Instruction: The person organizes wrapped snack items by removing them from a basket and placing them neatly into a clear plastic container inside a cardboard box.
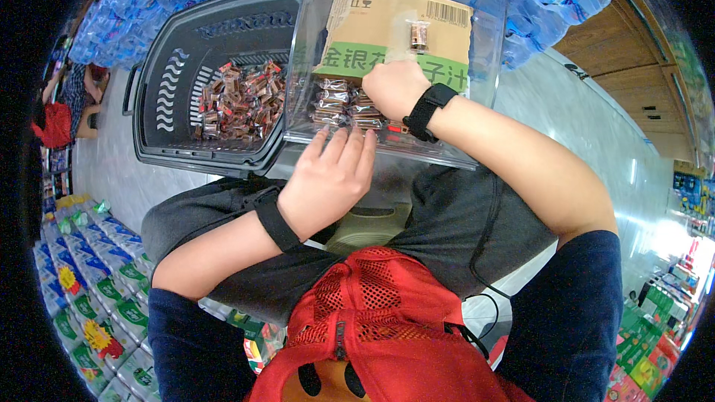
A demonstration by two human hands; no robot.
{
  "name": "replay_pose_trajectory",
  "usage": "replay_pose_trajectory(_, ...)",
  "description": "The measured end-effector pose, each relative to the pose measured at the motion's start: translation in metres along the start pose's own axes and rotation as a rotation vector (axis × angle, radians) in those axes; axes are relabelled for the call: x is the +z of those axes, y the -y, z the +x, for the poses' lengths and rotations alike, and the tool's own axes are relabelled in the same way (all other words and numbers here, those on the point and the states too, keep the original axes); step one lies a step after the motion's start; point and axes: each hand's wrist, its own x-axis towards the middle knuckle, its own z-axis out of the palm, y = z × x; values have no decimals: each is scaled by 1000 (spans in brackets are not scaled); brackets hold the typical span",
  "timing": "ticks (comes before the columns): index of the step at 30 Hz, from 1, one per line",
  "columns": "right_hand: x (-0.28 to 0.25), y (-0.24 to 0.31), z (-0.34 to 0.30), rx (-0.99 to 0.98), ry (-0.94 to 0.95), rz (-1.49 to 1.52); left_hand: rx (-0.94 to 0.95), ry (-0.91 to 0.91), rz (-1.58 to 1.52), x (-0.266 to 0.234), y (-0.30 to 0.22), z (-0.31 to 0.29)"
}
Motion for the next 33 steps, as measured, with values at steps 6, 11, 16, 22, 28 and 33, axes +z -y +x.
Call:
replay_pose_trajectory(6, 3, -7, 5, 10, 92, 108, -189, 78, -504, -7, 42, 13)
replay_pose_trajectory(11, 3, -9, 3, 13, 284, 247, -219, 165, -539, 2, 67, 28)
replay_pose_trajectory(16, 10, -14, 4, -14, 248, 373, -188, 331, -628, 21, 73, 43)
replay_pose_trajectory(22, -3, -13, 0, 50, 313, 637, -138, 570, -676, 17, 84, 51)
replay_pose_trajectory(28, 9, -13, -3, -1, 384, 392, -128, 351, -577, -2, 94, 54)
replay_pose_trajectory(33, -4, -2, -3, 6, 335, 157, -89, 133, -578, -16, 109, 52)
